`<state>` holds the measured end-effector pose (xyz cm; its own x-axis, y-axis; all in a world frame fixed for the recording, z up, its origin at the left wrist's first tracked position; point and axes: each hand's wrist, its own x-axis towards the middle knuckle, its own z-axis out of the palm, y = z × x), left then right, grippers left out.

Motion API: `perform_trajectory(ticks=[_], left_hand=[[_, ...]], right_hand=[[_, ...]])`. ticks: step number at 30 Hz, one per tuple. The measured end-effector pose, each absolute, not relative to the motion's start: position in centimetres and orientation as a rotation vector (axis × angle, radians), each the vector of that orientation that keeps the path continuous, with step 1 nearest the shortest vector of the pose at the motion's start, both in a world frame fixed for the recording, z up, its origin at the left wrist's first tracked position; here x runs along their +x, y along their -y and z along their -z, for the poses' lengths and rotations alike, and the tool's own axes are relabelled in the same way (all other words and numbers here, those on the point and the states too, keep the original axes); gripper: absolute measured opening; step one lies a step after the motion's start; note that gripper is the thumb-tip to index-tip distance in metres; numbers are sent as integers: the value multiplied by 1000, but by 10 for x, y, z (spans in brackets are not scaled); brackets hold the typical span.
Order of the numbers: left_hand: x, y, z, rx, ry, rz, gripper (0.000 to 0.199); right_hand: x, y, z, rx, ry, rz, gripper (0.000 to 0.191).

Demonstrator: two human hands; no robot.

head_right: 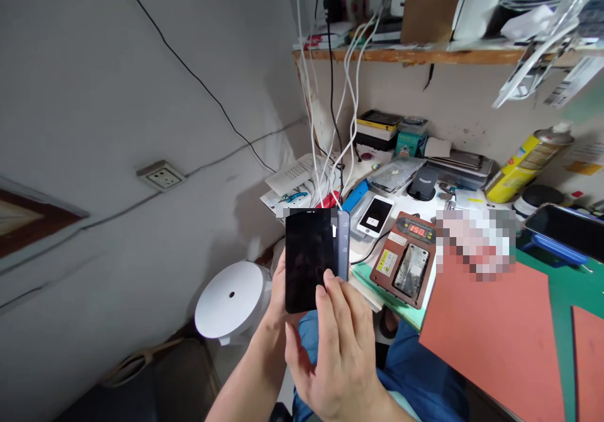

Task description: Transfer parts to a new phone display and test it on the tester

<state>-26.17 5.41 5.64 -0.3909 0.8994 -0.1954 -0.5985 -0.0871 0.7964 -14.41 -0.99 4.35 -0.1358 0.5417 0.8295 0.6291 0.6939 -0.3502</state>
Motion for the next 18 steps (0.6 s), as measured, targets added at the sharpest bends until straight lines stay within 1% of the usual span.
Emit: perform_trajectory(ticks=[5,11,18], left_hand=[[-262,-48,-44,423,-997,-1681,48],[-255,-43,-48,390,-1013,-1667,49],[-248,-44,-53,377,-993,-1718,50]], right_hand=[[-143,7,-43,-961,1869,98,64],[-139,7,-37,-1013,1901,105,71],[-135,4,-32,-1018,1923,158,71]])
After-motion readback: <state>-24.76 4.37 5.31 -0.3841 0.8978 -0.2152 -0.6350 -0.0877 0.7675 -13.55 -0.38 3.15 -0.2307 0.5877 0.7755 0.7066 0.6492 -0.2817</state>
